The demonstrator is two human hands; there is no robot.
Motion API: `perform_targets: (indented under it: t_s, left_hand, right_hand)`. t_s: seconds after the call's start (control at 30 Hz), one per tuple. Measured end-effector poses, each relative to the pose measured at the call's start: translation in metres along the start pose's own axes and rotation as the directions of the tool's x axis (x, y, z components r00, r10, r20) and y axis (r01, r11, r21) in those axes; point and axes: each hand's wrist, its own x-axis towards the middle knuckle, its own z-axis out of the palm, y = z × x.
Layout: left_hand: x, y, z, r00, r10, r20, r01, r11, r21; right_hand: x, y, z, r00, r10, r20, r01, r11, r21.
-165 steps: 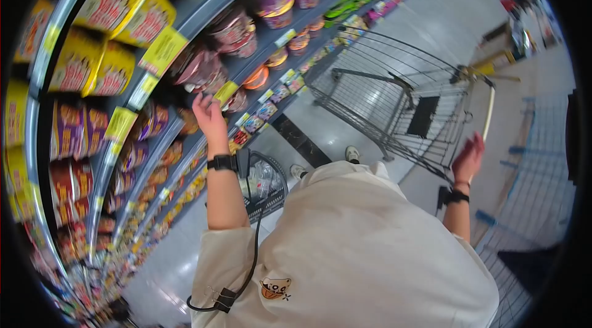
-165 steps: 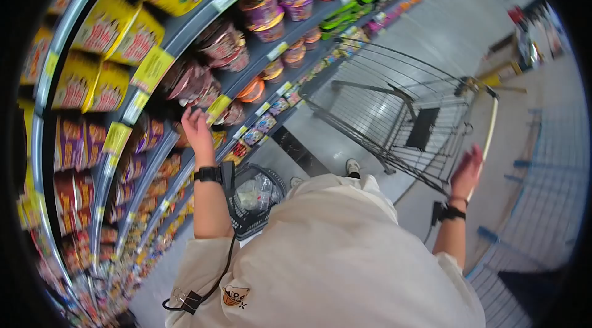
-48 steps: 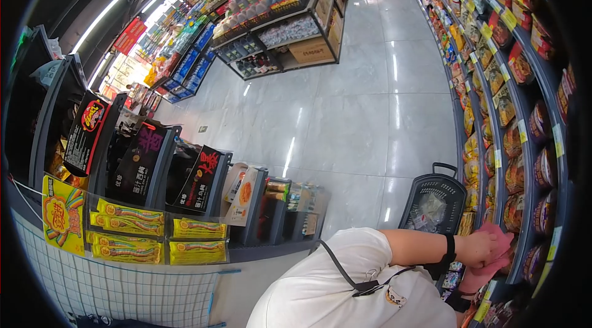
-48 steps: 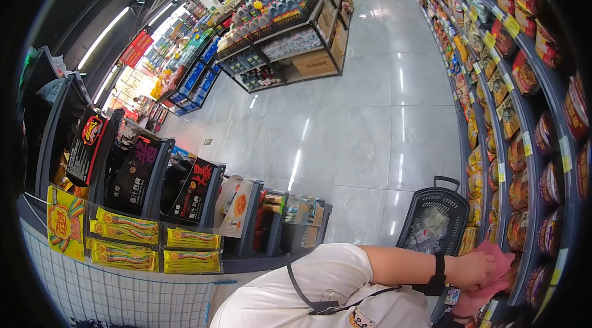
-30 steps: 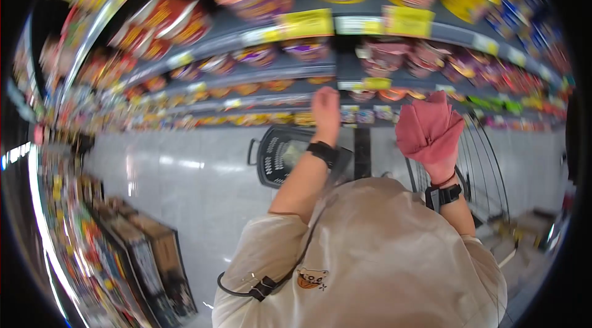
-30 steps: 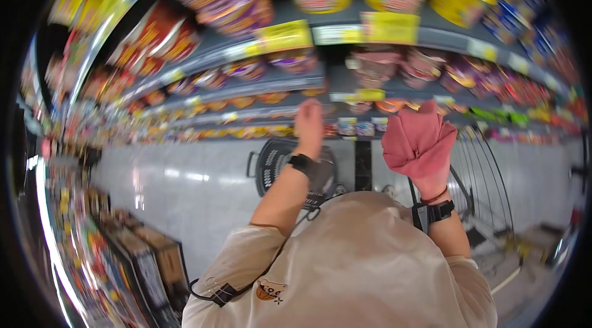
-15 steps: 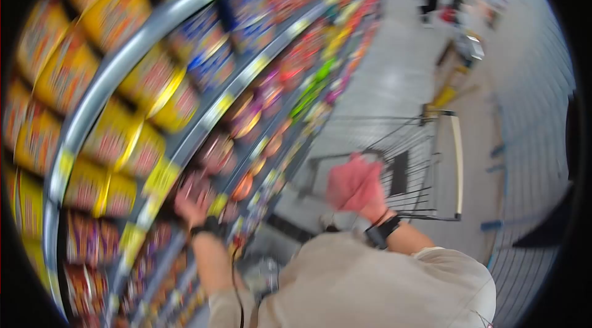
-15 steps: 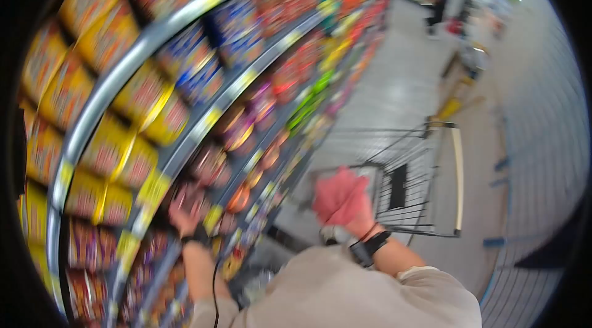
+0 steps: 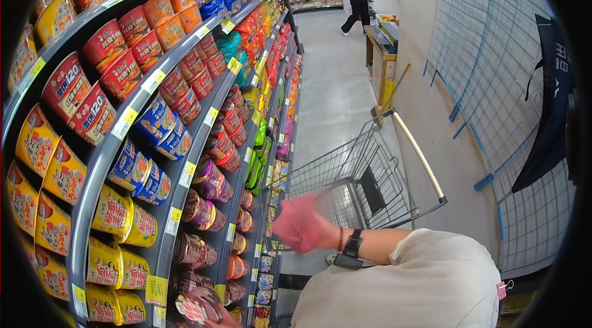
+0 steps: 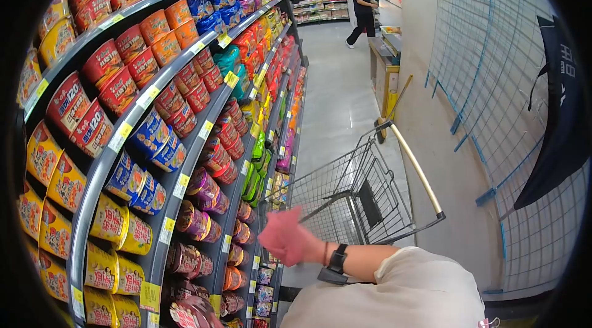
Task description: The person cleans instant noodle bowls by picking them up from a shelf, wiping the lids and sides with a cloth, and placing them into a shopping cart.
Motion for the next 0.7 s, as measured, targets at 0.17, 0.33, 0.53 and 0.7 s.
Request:
perform_targets:
  t_s: [0.17,0.33,0.53,0.7]
  left_hand:
    - [-0.016,-0.084,0.047,0.952,0.176,-0.252,-0.215,0.967,-0.136]
    - [-0.027,-0.076,0.018,0.761,0.495,-0.419,0.230,0.398,0.888]
    - [0.032,-0.106,0.042,0.795,0.552,-0.253,0.172,0.195,0.966]
    - [0.063,-0.119,0.055,0.821,0.553,-0.142,0.118,0.078,0.990]
  right_hand:
    - [0.049,0.046,-0.007,0.878,0.006,-0.478,-0.057,0.994,-0.093]
    - [0.092,0.132,-0.090,0.907,0.144,-0.395,-0.364,0.740,-0.565]
    - [0.105,0.113,-0.018,0.938,-0.177,0.298,0.274,-0.146,-0.950]
    - [0.090,0.127,-0.035,0.880,0.157,-0.448,-0.244,0.959,-0.145]
